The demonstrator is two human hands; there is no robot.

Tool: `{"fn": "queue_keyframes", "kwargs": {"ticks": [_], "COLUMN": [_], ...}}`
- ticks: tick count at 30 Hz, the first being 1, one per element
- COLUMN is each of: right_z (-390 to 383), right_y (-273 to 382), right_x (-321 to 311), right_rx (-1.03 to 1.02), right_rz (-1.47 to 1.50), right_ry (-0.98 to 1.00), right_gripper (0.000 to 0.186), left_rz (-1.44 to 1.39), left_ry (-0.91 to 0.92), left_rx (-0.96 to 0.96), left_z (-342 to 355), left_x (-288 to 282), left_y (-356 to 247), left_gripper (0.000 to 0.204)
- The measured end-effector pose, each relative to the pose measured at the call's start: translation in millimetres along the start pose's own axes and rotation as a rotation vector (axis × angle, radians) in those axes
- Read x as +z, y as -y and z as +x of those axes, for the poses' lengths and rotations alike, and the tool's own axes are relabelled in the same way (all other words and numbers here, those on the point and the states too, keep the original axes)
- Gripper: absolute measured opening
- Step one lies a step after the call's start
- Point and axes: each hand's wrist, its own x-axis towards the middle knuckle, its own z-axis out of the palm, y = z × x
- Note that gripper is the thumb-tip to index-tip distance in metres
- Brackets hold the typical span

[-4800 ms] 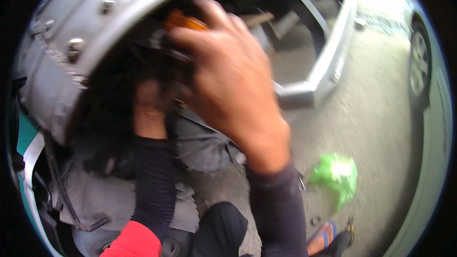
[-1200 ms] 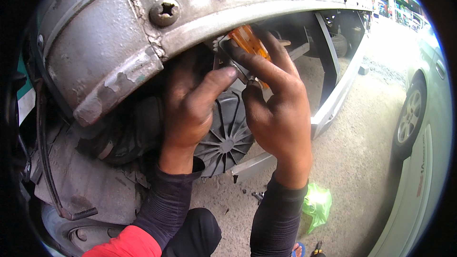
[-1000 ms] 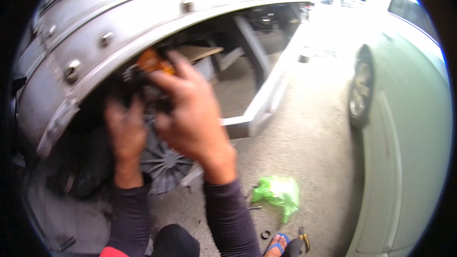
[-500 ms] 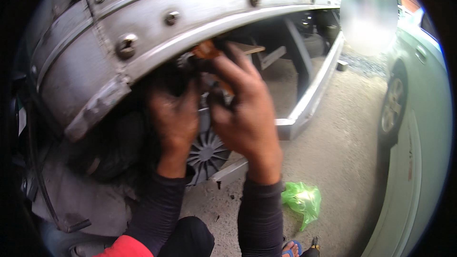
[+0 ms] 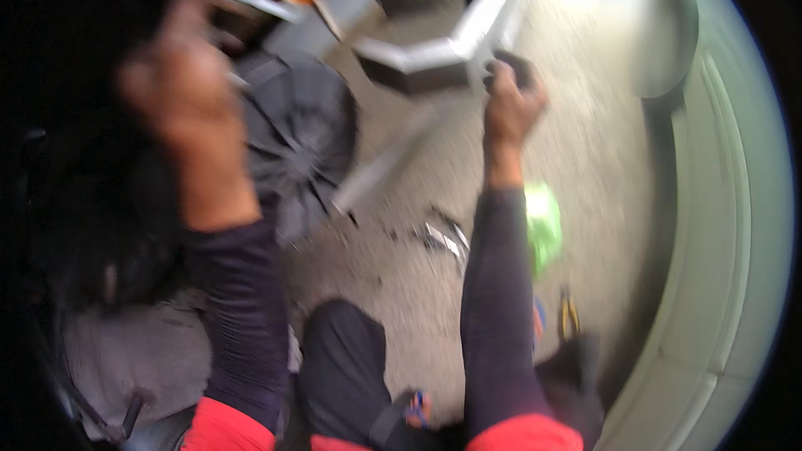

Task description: The person sits under the rear of a truck and uses a socket wrench to remove bolts from a metal panel, then installs an orange turn signal light into the opening. The person tightens the bolts to secure the light and briefly checks the wiring.

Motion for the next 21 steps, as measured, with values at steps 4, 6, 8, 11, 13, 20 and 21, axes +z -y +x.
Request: {"fn": "queue_keyframes", "kwargs": {"ticks": [4,6,8,11,13,20,21], "right_z": [-67.4,-140.2,-187.6,-229.6,-235.1,-242.0,-245.0], "right_y": [-135.8,-179.7,-186.8,-204.1,-209.4,-238.3,-238.5], "right_x": [-124.6,-166.7,-185.7,-210.8,-210.4,-227.2,-236.3], "right_rx": [0.302,0.383,0.307,0.149,-0.012,-0.467,-0.462], "right_rz": [-0.813,-1.065,-1.101,-1.188,-1.267,-1.482,-1.457], "right_ry": [0.164,0.344,0.722,0.977,1.049,1.365,1.382], "right_gripper": [0.031,0.024,0.025,0.019,0.020,0.035,0.033], "left_rz": [-0.623,-0.533,-0.499,-0.473,-0.438,0.037,0.051], "left_ry": [-0.016,-0.095,-0.112,-0.127,-0.141,-0.148,-0.149], "left_rx": [-0.163,-0.182,-0.212,-0.265,-0.279,-0.128,-0.132], "left_z": [2.5,-6.4,-10.1,-22.3,-23.8,-3.0,3.8], "left_x": [-0.9,1.1,1.7,-1.6,-11.4,-3.0,6.0], "left_y": [-37.5,-45.2,-35.4,-30.6,-31.3,-6.8,-16.8], "left_gripper": [0.031,0.030,0.029,0.027,0.026,0.026,0.026]}}
